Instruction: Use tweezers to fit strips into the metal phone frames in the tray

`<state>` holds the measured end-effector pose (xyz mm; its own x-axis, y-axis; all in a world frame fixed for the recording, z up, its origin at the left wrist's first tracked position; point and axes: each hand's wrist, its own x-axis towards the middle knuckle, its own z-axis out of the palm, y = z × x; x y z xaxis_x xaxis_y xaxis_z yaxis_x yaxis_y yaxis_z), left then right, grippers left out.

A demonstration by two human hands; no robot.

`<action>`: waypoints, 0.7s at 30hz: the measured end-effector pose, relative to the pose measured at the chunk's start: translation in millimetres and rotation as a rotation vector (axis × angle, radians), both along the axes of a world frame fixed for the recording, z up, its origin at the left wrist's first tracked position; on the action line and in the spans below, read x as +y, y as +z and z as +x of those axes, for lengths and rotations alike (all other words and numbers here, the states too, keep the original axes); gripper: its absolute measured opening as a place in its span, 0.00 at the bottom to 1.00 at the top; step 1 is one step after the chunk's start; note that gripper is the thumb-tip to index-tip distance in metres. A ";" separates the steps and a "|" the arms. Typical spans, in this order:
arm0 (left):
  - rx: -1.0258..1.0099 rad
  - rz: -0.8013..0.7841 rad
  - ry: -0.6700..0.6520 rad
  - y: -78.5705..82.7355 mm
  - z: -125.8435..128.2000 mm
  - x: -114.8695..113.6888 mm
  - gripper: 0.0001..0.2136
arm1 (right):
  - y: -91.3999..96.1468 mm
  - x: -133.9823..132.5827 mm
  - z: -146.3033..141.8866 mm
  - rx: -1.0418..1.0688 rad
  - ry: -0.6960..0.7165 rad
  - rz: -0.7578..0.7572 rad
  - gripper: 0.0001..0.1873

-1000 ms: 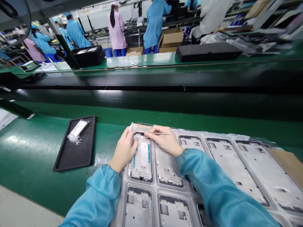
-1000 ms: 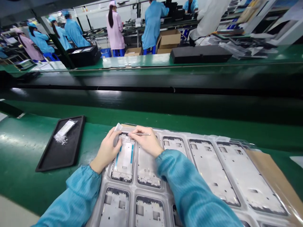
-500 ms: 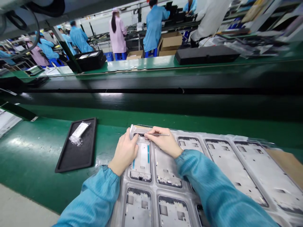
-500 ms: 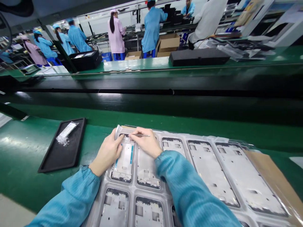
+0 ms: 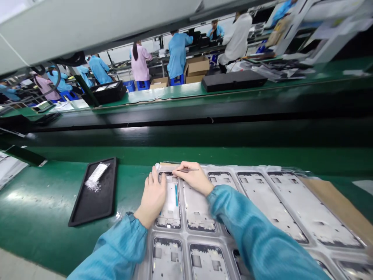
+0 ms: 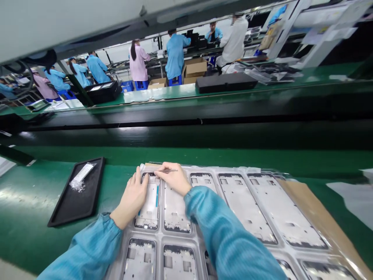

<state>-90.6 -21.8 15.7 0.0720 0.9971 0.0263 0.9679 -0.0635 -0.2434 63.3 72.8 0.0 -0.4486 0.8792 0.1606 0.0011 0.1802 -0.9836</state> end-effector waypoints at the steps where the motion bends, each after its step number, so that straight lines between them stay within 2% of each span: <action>1: 0.014 -0.005 -0.001 1.8 0.6 -0.1 0.23 | 0.0 0.1 0.1 0.001 0.009 0.001 0.17; 9: 0.067 -0.072 -0.089 13.9 -10.7 -2.0 0.28 | 1.4 -5.1 -7.3 -0.037 -0.024 0.104 0.12; 12: 0.080 -0.057 -0.080 14.0 -13.0 -3.2 0.27 | 7.8 -0.3 -6.0 -0.007 -0.035 0.061 0.18; 17: 0.086 -0.048 -0.058 11.1 -7.2 -4.3 0.25 | 36.5 8.3 32.8 0.015 -0.181 0.001 0.30; 21: 0.055 -0.047 -0.054 8.2 -5.9 -5.0 0.26 | 50.9 -16.4 72.3 -0.176 -0.211 0.052 0.28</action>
<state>-96.5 -26.8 23.9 0.1258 0.9917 -0.0263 0.9479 -0.1280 -0.2916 135.6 56.4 51.0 -0.2816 0.9487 0.1436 0.2135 0.2079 -0.9546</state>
